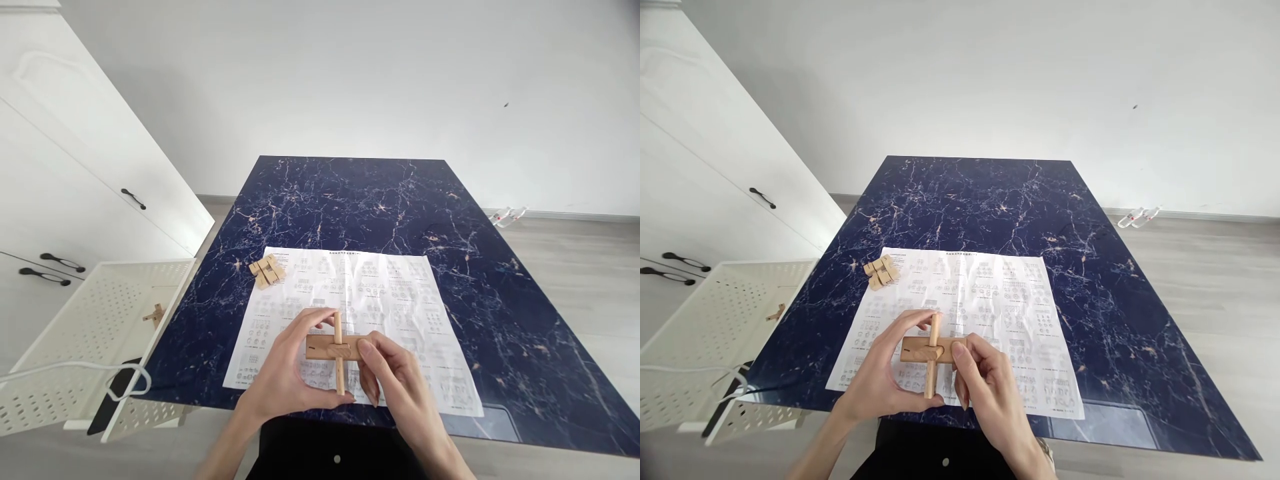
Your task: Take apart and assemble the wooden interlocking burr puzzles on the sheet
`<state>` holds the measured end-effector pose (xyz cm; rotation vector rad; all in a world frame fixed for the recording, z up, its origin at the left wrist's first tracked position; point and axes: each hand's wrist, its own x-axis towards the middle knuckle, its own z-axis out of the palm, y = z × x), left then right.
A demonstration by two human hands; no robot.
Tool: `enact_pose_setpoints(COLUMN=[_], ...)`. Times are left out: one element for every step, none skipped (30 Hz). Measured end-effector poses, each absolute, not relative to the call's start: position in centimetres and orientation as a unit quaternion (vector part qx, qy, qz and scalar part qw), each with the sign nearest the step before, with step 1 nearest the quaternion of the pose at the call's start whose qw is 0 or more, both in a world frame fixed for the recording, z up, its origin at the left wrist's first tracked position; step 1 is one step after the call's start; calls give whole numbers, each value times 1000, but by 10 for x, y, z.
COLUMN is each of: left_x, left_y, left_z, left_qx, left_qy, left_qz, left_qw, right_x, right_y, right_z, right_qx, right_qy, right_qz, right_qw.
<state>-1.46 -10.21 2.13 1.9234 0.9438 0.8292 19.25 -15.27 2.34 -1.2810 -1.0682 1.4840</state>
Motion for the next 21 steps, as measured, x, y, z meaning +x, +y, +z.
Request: enact_pose_setpoints(left_x=[-15, -15, -15, -15, -16, -16, -17, -17, -18, -18, -19, -19, -19, -19, -19, -19, -18, -18, -18, -18, -18], left_y=[-102, -101, -101, -101, -101, -101, -101, -101, -102, -102, -103, -104, -104, -105, -106, -107, -107, -108, -109, -109, -110], left_z=[22, 23, 24, 24, 25, 25, 25, 25, 25, 25, 25, 24, 24, 24, 24, 23, 23, 23, 23, 24, 24], left_qx=[763, 762, 760, 760, 760, 760, 760, 760, 760, 762, 765, 770, 776, 784, 792, 798, 802, 805, 806, 807, 807], left_qy=[373, 371, 371, 371, 373, 374, 376, 377, 380, 383, 387, 390, 391, 389, 387, 386, 387, 390, 394, 398, 400], left_qz=[331, 331, 330, 328, 326, 327, 328, 332, 338, 342, 344, 344, 342, 338, 333, 327, 320, 313, 306, 301, 298], left_qw=[412, 415, 419, 421, 421, 419, 416, 412, 405, 396, 384, 371, 357, 345, 335, 328, 323, 320, 317, 316, 315], right_x=[192, 191, 190, 190, 189, 189, 189, 189, 190, 190, 190, 190, 190, 189, 188, 187, 185, 184, 183, 182, 181], right_y=[-153, -154, -154, -154, -154, -154, -154, -154, -154, -154, -154, -155, -156, -157, -158, -158, -159, -159, -159, -158, -158], right_z=[23, 23, 23, 22, 21, 20, 19, 19, 18, 17, 16, 16, 15, 14, 14, 14, 14, 15, 16, 18, 19], right_qx=[-514, -512, -511, -511, -512, -513, -512, -509, -505, -498, -491, -485, -482, -479, -475, -468, -460, -453, -447, -444, -443], right_qy=[-428, -427, -425, -424, -424, -426, -429, -433, -440, -450, -462, -472, -477, -475, -467, -458, -449, -441, -433, -423, -411], right_qz=[599, 601, 601, 600, 597, 595, 595, 596, 596, 593, 587, 581, 577, 578, 588, 604, 622, 638, 651, 661, 667], right_qw=[440, 442, 444, 447, 449, 449, 446, 444, 444, 445, 448, 452, 456, 459, 459, 454, 448, 440, 435, 433, 436])
